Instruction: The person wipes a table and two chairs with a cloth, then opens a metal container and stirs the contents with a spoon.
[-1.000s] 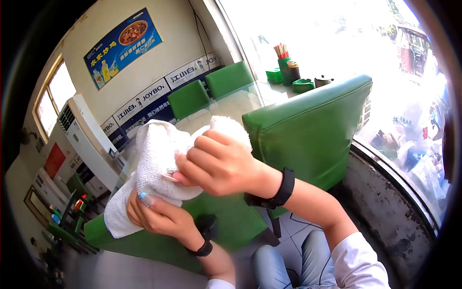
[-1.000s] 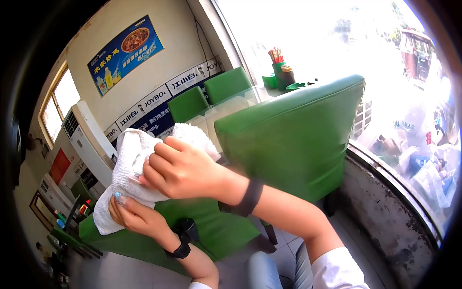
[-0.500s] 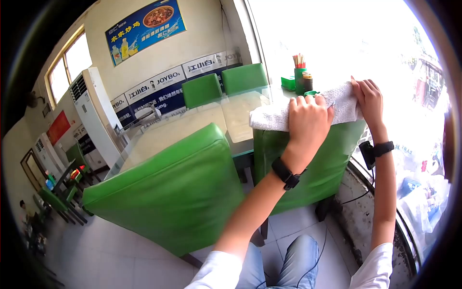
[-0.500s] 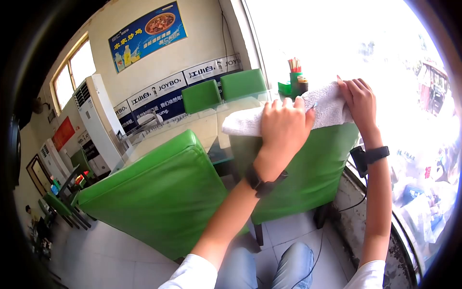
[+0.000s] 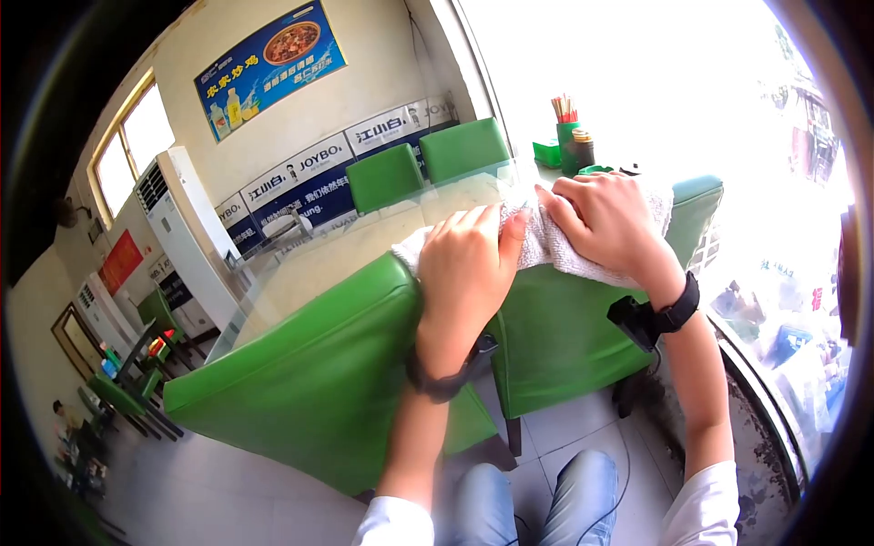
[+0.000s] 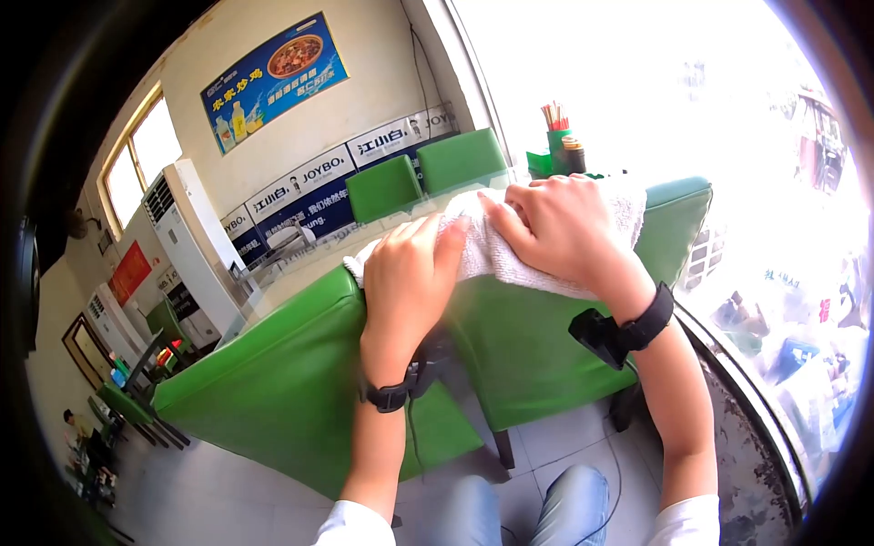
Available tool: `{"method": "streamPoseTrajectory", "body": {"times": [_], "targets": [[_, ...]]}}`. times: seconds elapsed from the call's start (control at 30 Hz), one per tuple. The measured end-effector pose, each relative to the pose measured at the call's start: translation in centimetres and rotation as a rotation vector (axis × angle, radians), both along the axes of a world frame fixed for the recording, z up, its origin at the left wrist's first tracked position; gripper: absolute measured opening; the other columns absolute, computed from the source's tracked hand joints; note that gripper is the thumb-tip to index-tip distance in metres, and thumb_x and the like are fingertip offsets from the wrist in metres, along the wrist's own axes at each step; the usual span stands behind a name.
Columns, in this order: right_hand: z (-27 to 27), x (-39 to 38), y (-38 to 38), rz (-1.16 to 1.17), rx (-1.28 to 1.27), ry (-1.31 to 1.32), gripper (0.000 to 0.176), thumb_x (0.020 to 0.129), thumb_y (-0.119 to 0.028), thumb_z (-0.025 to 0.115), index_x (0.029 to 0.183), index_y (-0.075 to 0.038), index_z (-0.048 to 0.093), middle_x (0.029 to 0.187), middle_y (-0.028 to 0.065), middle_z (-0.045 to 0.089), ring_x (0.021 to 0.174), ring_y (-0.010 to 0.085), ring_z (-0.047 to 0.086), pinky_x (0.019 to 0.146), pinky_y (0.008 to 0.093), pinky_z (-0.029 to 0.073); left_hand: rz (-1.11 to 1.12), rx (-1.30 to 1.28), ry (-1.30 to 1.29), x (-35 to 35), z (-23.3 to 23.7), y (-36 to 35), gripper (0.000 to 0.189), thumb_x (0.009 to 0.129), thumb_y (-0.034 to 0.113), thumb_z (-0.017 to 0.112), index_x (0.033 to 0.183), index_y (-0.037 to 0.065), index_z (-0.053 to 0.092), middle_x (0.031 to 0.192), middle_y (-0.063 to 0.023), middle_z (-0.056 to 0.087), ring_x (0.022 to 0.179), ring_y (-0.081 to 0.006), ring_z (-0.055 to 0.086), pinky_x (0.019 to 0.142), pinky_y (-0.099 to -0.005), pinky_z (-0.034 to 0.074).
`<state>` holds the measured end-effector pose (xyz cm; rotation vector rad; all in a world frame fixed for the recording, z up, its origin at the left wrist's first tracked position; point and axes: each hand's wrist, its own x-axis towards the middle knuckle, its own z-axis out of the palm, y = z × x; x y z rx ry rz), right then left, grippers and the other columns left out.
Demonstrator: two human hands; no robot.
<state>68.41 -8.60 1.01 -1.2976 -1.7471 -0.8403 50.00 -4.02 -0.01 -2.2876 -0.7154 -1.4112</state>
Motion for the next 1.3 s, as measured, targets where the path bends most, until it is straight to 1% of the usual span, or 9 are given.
{"method": "streamPoseTrajectory", "body": {"times": [0.07, 0.27, 0.4, 0.43, 0.63, 0.93, 1.07, 1.27, 1.3], "targets": [[0.3, -0.1, -0.1, -0.067, -0.091, 0.061, 0.042, 0.090, -0.034, 0.054, 0.058, -0.006, 0.056, 0.052, 0.0113, 0.055, 0.051, 0.0305, 0.057, 0.056, 0.0399, 0.044, 0.052, 0.064, -0.041, 0.7, -0.8, 0.2, 0.038, 0.096, 0.031, 0.049, 0.091, -0.002, 0.066, 0.084, -0.0189, 0.066, 0.082, -0.0358, 0.062, 0.075, -0.0443, 0.048], [-2.2, 0.4, 1.3, -0.041, 0.360, 0.009, 0.039, 0.089, -0.032, 0.055, 0.059, -0.008, 0.052, 0.053, 0.0077, 0.053, 0.053, 0.0271, 0.055, 0.058, 0.0365, 0.043, 0.181, 0.269, -0.148, 3.7, -2.3, -0.5, 0.028, 0.094, 0.022, 0.050, 0.091, -0.002, 0.064, 0.092, -0.0155, 0.067, 0.091, -0.0321, 0.062, 0.083, -0.0416, 0.046], [-2.9, 0.7, 1.5, -0.030, 0.409, 0.000, 0.026, 0.089, -0.026, 0.052, 0.073, -0.008, 0.059, 0.063, 0.0077, 0.056, 0.063, 0.0269, 0.056, 0.062, 0.0373, 0.044, 0.209, 0.312, -0.164, 4.9, -2.4, -0.7, 0.025, 0.093, 0.020, 0.053, 0.089, -0.002, 0.064, 0.091, -0.0140, 0.067, 0.091, -0.0309, 0.062, 0.085, -0.0409, 0.046], [-3.2, 0.9, 1.4, -0.047, 0.363, -0.015, 0.021, 0.090, -0.024, 0.049, 0.082, -0.008, 0.062, 0.071, 0.0076, 0.057, 0.069, 0.0264, 0.056, 0.066, 0.0374, 0.044, 0.218, 0.247, -0.125, 4.9, -2.7, -0.8, 0.026, 0.088, 0.022, 0.057, 0.096, -0.003, 0.062, 0.102, -0.0140, 0.066, 0.100, -0.0301, 0.059, 0.094, -0.0430, 0.044], [-4.1, 0.9, 1.1, -0.029, 0.467, 0.005, 0.022, 0.090, -0.024, 0.047, 0.088, -0.007, 0.062, 0.079, 0.0076, 0.057, 0.077, 0.0266, 0.056, 0.077, 0.0378, 0.043, 0.122, 0.436, -0.294, 5.3, -4.4, 0.5, 0.032, 0.094, 0.026, 0.051, 0.101, -0.001, 0.066, 0.108, -0.0077, 0.068, 0.103, -0.0275, 0.061, 0.094, -0.0427, 0.041], [-4.4, 0.4, 0.6, -0.004, 0.480, 0.033, 0.026, 0.090, -0.022, 0.046, 0.094, -0.004, 0.064, 0.086, 0.0096, 0.062, 0.085, 0.0290, 0.059, 0.085, 0.0390, 0.042, 0.052, 0.369, -0.288, 4.8, -6.2, 0.6, 0.042, 0.097, 0.035, 0.044, 0.108, 0.003, 0.068, 0.121, -0.0029, 0.064, 0.115, -0.0253, 0.056, 0.104, -0.0431, 0.031], [-5.6, 0.6, 0.7, -0.032, 0.503, 0.027, 0.035, 0.092, -0.021, 0.040, 0.110, -0.003, 0.065, 0.110, 0.0112, 0.066, 0.109, 0.0300, 0.059, 0.100, 0.0423, 0.037, 0.059, 0.379, -0.274, 4.6, -7.8, 0.7, 0.045, 0.101, 0.037, 0.038, 0.114, 0.007, 0.068, 0.127, -0.0008, 0.062, 0.122, -0.0233, 0.053, 0.109, -0.0415, 0.024], [-9.3, 1.7, 1.6, -0.165, 0.528, 0.027, 0.050, 0.094, -0.030, 0.029, 0.129, -0.007, 0.057, 0.138, 0.0139, 0.051, 0.131, 0.0313, 0.045, 0.113, 0.0465, 0.024, -0.004, 0.336, -0.223, 4.1, -9.7, 0.8, 0.044, 0.102, 0.038, 0.036, 0.121, 0.012, 0.066, 0.133, 0.0030, 0.059, 0.129, -0.0175, 0.049, 0.115, -0.0399, 0.014], [-10.4, 2.1, 2.0, -0.180, 0.519, 0.026, 0.053, 0.094, -0.033, 0.029, 0.134, -0.008, 0.053, 0.143, 0.0150, 0.046, 0.136, 0.0334, 0.039, 0.115, 0.0472, 0.020, -0.004, 0.363, -0.209, 4.0, -10.4, 1.1, 0.050, 0.102, 0.040, 0.032, 0.119, 0.009, 0.067, 0.131, -0.0007, 0.060, 0.124, -0.0269, 0.051, 0.105, -0.0440, 0.027]]}}
